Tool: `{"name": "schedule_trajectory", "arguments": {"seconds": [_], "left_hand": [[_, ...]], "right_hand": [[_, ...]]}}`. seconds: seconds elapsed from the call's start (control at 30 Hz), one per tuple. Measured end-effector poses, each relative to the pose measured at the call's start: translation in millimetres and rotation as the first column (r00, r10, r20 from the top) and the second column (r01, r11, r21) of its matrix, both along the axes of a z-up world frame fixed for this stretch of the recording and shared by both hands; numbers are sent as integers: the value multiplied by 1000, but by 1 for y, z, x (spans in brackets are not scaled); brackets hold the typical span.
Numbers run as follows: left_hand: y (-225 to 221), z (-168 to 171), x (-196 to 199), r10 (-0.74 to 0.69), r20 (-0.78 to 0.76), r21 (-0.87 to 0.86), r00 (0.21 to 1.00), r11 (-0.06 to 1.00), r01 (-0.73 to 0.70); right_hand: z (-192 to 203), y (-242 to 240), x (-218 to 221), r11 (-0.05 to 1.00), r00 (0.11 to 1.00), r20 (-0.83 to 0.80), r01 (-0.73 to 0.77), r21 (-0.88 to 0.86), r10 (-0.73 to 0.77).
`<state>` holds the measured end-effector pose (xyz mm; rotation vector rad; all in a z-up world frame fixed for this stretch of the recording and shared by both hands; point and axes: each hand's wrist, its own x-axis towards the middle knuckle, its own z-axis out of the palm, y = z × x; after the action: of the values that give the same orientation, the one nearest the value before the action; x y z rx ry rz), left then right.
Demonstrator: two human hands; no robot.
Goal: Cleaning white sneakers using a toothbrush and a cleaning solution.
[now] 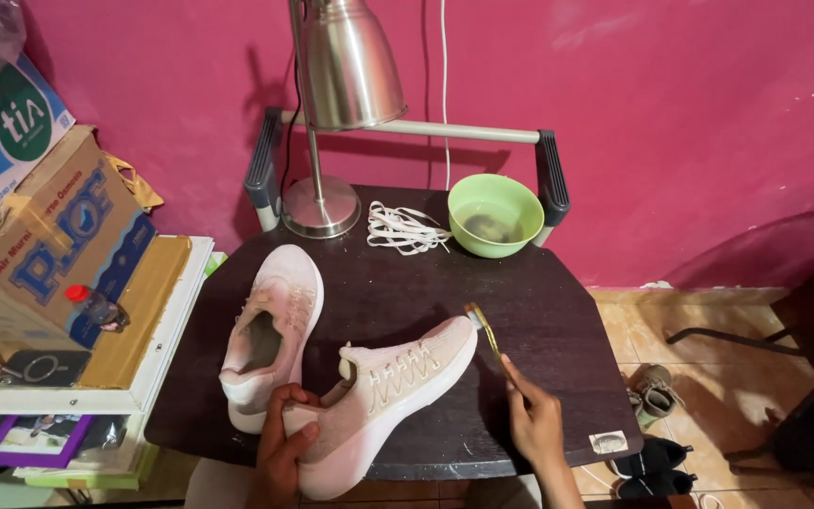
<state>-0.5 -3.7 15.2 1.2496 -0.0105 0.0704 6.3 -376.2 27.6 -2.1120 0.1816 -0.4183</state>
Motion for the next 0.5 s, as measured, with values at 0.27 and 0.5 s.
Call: {"name": "schedule_trajectory", "arguments": {"seconds": [0.27, 0.5], "left_hand": [[-3, -9, 0, 0, 98, 52, 995, 999, -5], [-21, -5, 2, 51, 18, -8, 999, 999, -51]], "right_hand": [[-39, 30, -66, 998, 984, 170, -59, 25, 54], [-27, 78, -83, 997, 976, 217, -3, 72, -12]]}}
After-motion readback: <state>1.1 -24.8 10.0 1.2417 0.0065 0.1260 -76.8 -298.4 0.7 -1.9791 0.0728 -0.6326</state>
